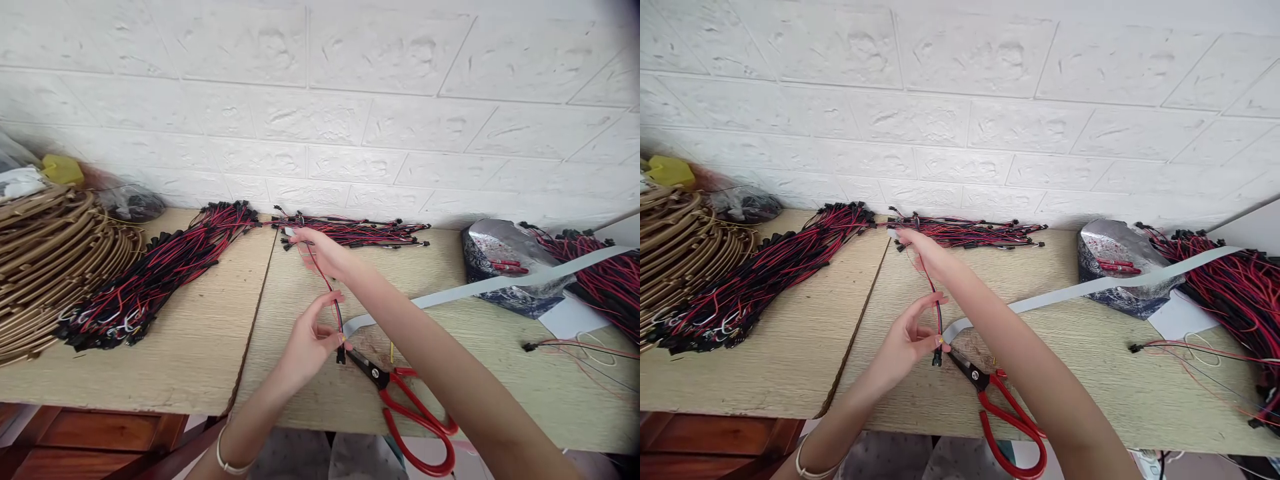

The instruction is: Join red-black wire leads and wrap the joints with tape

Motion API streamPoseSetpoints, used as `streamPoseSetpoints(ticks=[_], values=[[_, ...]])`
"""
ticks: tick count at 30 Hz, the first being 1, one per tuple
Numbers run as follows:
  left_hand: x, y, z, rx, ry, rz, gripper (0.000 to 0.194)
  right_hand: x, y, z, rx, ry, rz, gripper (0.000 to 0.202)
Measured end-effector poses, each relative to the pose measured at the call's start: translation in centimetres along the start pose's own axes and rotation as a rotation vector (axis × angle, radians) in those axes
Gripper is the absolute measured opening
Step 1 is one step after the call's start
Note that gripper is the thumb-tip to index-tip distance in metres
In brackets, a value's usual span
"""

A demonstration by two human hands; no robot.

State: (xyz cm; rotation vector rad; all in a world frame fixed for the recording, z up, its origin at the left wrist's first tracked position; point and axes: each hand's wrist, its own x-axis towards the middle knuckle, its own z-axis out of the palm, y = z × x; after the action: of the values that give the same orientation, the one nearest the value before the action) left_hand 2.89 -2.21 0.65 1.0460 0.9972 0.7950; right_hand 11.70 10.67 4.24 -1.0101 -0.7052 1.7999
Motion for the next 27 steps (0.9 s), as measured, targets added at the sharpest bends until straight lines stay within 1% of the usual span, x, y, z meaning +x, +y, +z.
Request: streamPoseSetpoints(ticks=[1,3,4,5,6,7,9,11,13,15,19,22,24,25,27], values=[[0.0,0.1,-0.1,-0.001,0.013,0.010,0.057,-1.2,-0.4,-0.2,-0.039,0.014,-0.023,0.006],[0.1,0.2,-0.3,-0.004,0.035,0.027,0.060,-4.0,-1.0,-1.1,-0.151,0.048,-0.093,0.009],[0.1,0.2,-0.5,-0.004,0.045,0.034,0.060,-5.6,-1.2,-1.7,-0.302,0.074,-0.207,0.011],[0.1,0.2,-0.5,-0.003,0.056,0.042,0.061,-7.1,-1.1,-2.5,-0.437,0.088,-0.290,0.015],[0.2,0.1,-0.6,-0.004,0.067,0.050,0.062,-8.6,-0.8,-3.3,-0.529,0.076,-0.323,0.018],[0.2,0.0,-0.6,-0.007,0.075,0.058,0.063,-9.9,-0.3,-4.1,-0.587,0.052,-0.311,0.023],[0.3,-0.2,-0.4,-0.014,0.086,0.076,0.065,-11.9,1.1,-5.2,-0.655,-0.021,-0.215,0.031],[0.4,-0.4,-0.3,-0.020,0.089,0.096,0.064,-13.1,2.5,-5.7,-0.677,-0.096,-0.133,0.035],[0.4,-0.5,-0.2,-0.008,0.084,0.111,0.063,-13.6,3.6,-5.7,-0.674,-0.121,-0.125,0.037],[0.3,-0.3,-0.1,0.030,0.085,0.117,0.062,-13.7,4.0,-5.6,-0.660,-0.096,-0.146,0.037],[0.0,0.2,-0.1,0.108,0.124,0.137,0.060,-13.6,3.7,-5.3,-0.643,-0.013,-0.124,0.040],[-0.2,0.5,0.0,0.138,0.126,0.143,0.050,-13.4,3.4,-5.4,-0.593,0.020,-0.127,0.040],[-0.2,0.6,0.0,0.152,0.116,0.128,0.043,-12.9,3.5,-5.7,-0.514,-0.006,-0.117,0.041],[-0.2,0.7,0.0,0.152,0.110,0.118,0.042,-12.7,3.5,-5.9,-0.468,-0.031,-0.111,0.043],[-0.2,0.8,-0.1,0.126,0.074,0.093,0.047,-12.1,3.5,-6.3,-0.388,-0.083,-0.092,0.048]])
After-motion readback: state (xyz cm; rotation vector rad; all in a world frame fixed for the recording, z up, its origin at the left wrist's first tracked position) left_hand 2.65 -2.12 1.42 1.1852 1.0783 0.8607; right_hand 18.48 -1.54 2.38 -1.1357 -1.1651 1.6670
